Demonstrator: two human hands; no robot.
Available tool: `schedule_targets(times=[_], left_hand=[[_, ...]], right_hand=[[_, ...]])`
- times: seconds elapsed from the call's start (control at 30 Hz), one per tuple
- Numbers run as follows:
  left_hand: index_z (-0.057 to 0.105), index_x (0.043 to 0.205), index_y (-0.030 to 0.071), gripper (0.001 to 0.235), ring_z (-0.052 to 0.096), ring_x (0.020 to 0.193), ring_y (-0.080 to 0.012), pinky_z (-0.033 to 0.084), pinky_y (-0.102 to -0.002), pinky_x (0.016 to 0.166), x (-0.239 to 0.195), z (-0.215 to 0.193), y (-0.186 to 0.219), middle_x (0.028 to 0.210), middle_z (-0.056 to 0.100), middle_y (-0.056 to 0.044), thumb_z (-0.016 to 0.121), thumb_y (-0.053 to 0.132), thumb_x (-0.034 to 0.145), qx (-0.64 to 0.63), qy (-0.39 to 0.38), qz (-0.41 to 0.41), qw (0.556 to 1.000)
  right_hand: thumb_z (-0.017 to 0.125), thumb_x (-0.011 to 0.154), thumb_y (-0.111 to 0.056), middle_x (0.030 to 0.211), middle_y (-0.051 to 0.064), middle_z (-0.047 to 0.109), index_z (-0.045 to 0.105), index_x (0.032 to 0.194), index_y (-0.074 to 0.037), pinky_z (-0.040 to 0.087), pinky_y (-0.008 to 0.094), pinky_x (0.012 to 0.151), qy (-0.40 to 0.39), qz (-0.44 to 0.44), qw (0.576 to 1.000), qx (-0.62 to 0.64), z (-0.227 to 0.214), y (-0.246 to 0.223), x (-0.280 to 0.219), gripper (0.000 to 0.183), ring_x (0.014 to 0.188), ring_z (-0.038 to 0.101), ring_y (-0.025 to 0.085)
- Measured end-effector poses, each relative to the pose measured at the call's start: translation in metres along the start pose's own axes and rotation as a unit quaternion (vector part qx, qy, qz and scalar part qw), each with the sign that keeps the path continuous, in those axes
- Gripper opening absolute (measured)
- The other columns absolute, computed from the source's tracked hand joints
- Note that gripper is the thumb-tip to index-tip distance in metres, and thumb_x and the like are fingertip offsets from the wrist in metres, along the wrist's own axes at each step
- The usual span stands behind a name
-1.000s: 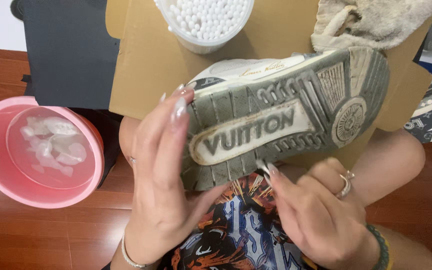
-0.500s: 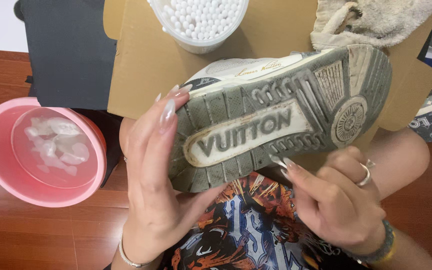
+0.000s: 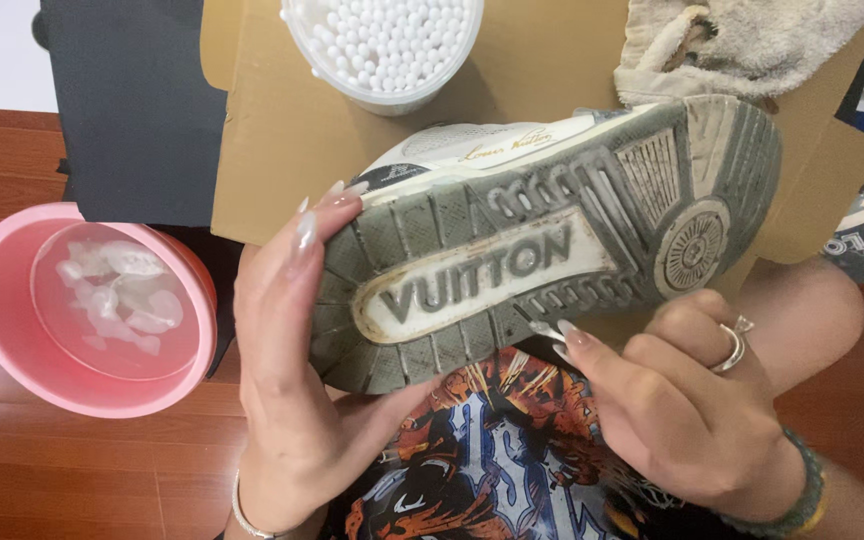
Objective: The person cleans the sole of a white sneaker using a toothbrush and cotton swabs. They scrub the textured surface and the brand logo, then wipe the area with a cloth.
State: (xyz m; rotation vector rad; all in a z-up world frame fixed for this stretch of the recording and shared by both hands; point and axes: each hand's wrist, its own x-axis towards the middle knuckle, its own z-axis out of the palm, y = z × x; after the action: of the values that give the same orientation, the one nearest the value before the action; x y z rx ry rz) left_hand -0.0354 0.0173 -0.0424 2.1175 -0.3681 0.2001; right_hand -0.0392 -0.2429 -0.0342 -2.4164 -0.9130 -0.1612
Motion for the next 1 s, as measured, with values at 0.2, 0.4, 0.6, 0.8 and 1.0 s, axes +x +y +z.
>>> schedule_targets(times=[0.2,0.4,0.6,0.8,1.0], left_hand=[[0.026,0.152,0.008,0.111,0.054,0.141,-0.0413,0.046,-0.051,0.118,-0.003,0.003,-0.002,0.149,0.048,-0.023,0.1,0.017,0.07,0.008,0.008,-0.009,1.0],[0.028,0.159,0.009,0.113,0.054,0.141,-0.0393,0.046,-0.05,0.119,-0.006,0.006,-0.004,0.149,0.047,-0.021,0.1,0.019,0.072,-0.002,0.023,0.004,1.0],[0.027,0.161,0.01,0.114,0.053,0.137,-0.038,0.045,-0.051,0.119,-0.01,0.009,-0.004,0.149,0.046,-0.021,0.101,0.019,0.075,0.011,0.031,0.021,0.999],[0.024,0.152,0.007,0.112,0.053,0.14,-0.0429,0.044,-0.058,0.124,-0.012,0.01,-0.001,0.147,0.047,-0.025,0.102,0.023,0.072,0.03,0.026,0.01,0.999],[0.024,0.152,0.006,0.108,0.052,0.139,-0.0411,0.044,-0.053,0.12,-0.015,0.014,0.001,0.146,0.046,-0.025,0.101,0.021,0.077,0.029,0.043,0.034,0.998]], right_hand=[[0.078,0.075,0.012,0.074,0.003,0.055,0.068,0.103,0.004,0.042,0.043,0.063,0.031,-0.018,0.999,-0.004,0.01,0.005,0.014,0.031,0.069,0.052,0.025],[0.077,0.077,0.009,0.07,0.002,0.053,0.068,0.102,0.002,0.043,0.044,0.065,0.032,0.049,0.998,-0.003,-0.003,-0.004,-0.009,0.028,0.069,0.053,0.023],[0.078,0.074,0.011,0.07,0.004,0.055,0.068,0.102,0.004,0.042,0.044,0.062,0.013,0.041,0.999,0.003,0.006,-0.003,-0.032,0.03,0.066,0.053,0.027],[0.071,0.073,0.012,0.069,0.003,0.054,0.068,0.101,0.006,0.044,0.042,0.06,0.035,0.0,0.999,-0.012,0.012,0.0,-0.013,0.029,0.065,0.053,0.025],[0.072,0.079,0.013,0.067,0.003,0.052,0.067,0.099,0.007,0.043,0.041,0.06,0.068,0.018,0.997,-0.023,0.015,-0.009,0.0,0.022,0.063,0.051,0.023]])
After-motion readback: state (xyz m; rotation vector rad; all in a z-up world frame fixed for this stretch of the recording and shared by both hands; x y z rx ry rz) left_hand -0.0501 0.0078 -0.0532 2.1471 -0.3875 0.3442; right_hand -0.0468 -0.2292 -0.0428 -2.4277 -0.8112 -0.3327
